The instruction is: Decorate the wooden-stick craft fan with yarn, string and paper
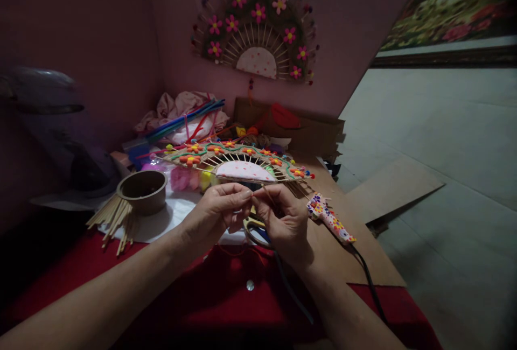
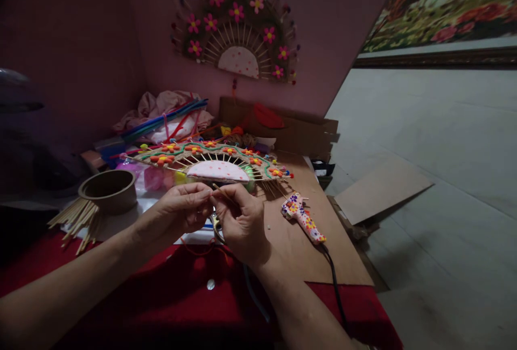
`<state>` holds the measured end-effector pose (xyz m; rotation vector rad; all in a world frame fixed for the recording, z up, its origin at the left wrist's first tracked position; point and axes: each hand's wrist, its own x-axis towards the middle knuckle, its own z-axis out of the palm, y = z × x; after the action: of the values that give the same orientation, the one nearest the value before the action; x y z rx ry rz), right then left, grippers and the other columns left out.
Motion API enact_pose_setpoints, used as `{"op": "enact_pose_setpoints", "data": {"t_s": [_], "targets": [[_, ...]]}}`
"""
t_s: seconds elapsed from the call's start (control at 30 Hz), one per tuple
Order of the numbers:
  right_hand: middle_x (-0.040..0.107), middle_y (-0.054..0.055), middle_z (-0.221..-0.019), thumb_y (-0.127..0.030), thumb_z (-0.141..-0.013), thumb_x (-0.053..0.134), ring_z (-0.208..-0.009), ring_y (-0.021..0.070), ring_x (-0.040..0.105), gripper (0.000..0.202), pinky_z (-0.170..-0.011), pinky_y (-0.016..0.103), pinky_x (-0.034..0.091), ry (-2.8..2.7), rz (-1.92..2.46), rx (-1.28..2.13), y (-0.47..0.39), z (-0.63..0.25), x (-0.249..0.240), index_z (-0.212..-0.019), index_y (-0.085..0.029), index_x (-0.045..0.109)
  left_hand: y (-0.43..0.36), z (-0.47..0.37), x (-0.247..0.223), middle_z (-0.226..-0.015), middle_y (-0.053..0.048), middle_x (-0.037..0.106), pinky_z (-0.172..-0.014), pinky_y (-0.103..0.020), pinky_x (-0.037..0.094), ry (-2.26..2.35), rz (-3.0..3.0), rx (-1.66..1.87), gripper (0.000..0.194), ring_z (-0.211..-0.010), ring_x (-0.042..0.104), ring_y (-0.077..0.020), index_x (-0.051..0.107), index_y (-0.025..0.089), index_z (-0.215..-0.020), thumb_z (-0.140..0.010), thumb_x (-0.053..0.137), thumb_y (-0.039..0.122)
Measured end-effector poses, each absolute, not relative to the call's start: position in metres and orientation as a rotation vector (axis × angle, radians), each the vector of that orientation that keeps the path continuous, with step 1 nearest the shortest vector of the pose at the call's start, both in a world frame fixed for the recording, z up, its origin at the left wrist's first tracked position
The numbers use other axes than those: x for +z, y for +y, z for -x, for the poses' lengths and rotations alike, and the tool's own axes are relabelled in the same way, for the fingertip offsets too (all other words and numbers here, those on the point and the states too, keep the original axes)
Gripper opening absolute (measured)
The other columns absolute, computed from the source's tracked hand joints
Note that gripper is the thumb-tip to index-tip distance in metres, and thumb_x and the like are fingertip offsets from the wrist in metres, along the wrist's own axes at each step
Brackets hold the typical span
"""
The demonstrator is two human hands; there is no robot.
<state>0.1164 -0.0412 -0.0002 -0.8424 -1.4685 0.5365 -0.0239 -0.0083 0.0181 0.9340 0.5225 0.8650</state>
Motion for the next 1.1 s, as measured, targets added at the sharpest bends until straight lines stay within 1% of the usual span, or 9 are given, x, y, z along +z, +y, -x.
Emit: {"op": "enact_pose_setpoints", "data": {"t_s": [0.2,0.4,0.53,0.6,0.67,0.73,0.83,0.93,1.1], "targets": [[0.064,-0.001,-0.070,-0.024,-0.086,0.059,-0.061,0.0115,0.061,0.006,-0.056,0.022,0.049,-1.525,0.859,0.483,-0.041,-0.119,0.000,-0.089,-0.019,0.062,-0.008,0.025,0.020,-0.058,0.000,0.055,-0.034,-0.015,0.026,0.467,-0.872,0.791,0.019,-0.040,0.042,-0.0038,0.063,0.010,-0.073,-0.069,0.075,0.024],[0.052,-0.001,-0.064,-0.035,-0.095,0.044,-0.063,0.0127,0.052,0.027,-0.057,0.025,0.043,-1.466,0.963,0.350,-0.045,-0.121,0.001,-0.079,-0.019,0.060,-0.008,0.023,0.018,-0.059,0.000,0.055,-0.033,-0.012,0.029,0.413,-0.861,0.791,0.018,-0.041,0.042,-0.0030,0.060,0.011,-0.070,-0.072,0.074,0.022],[0.054,0.001,-0.076,-0.037,-0.097,0.036,-0.069,0.0139,0.052,0.033,-0.063,0.028,0.043,-1.343,0.920,0.334,-0.045,-0.120,0.005,-0.080,-0.021,0.059,-0.009,0.024,0.018,-0.061,-0.001,0.056,-0.035,-0.011,0.031,0.402,-0.834,0.776,0.016,-0.043,0.043,-0.0031,0.059,0.011,-0.072,-0.073,0.073,0.019],[0.054,0.003,-0.086,-0.039,-0.098,0.032,-0.080,0.0157,0.054,0.037,-0.071,0.031,0.044,-1.295,0.883,0.250,-0.043,-0.122,0.008,-0.081,-0.021,0.061,-0.009,0.024,0.019,-0.063,-0.001,0.056,-0.037,-0.011,0.033,0.368,-0.810,0.767,0.015,-0.046,0.044,-0.0033,0.059,0.011,-0.073,-0.072,0.073,0.016],[0.054,0.004,-0.088,-0.042,-0.098,0.030,-0.088,0.0176,0.053,0.041,-0.076,0.033,0.043,-1.275,0.848,0.149,-0.041,-0.124,0.010,-0.081,-0.022,0.062,-0.008,0.025,0.020,-0.066,-0.002,0.056,-0.040,-0.011,0.035,0.308,-0.785,0.763,0.017,-0.050,0.045,-0.0040,0.059,0.011,-0.072,-0.069,0.075,0.014],[0.052,0.003,-0.079,-0.044,-0.098,0.030,-0.076,0.0161,0.053,0.042,-0.067,0.031,0.043,-1.258,0.782,0.145,-0.041,-0.125,0.009,-0.080,-0.023,0.062,-0.007,0.025,0.020,-0.068,-0.002,0.057,-0.042,-0.011,0.037,0.253,-0.768,0.770,0.018,-0.053,0.046,-0.0042,0.059,0.011,-0.071,-0.066,0.077,0.012],[0.050,0.000,-0.069,-0.042,-0.098,0.033,-0.055,0.0121,0.047,0.036,-0.049,0.027,0.038,-1.266,0.639,0.272,-0.045,-0.123,0.003,-0.084,-0.023,0.060,-0.006,0.026,0.018,-0.072,-0.003,0.059,-0.045,-0.013,0.039,0.209,-0.774,0.790,0.015,-0.050,0.044,-0.0023,0.060,0.010,-0.072,-0.067,0.075,0.010],[0.055,0.001,-0.070,-0.036,-0.098,0.037,-0.053,0.0116,0.051,0.027,-0.045,0.025,0.039,-1.322,0.554,0.333,-0.050,-0.119,-0.001,-0.089,-0.022,0.059,-0.005,0.027,0.016,-0.073,-0.003,0.061,-0.047,-0.014,0.041,0.193,-0.799,0.803,0.012,-0.047,0.044,-0.0014,0.062,0.010,-0.073,-0.069,0.073,0.009],[0.058,0.002,-0.075,-0.025,-0.096,0.044,-0.054,0.0103,0.052,0.019,-0.047,0.025,0.042,-1.390,0.547,0.347,-0.054,-0.118,0.000,-0.090,-0.020,0.061,-0.004,0.028,0.014,-0.072,-0.005,0.063,-0.048,-0.015,0.042,0.201,-0.798,0.805,0.014,-0.055,0.053,-0.0061,0.065,0.010,-0.078,-0.068,0.075,0.009]]}}
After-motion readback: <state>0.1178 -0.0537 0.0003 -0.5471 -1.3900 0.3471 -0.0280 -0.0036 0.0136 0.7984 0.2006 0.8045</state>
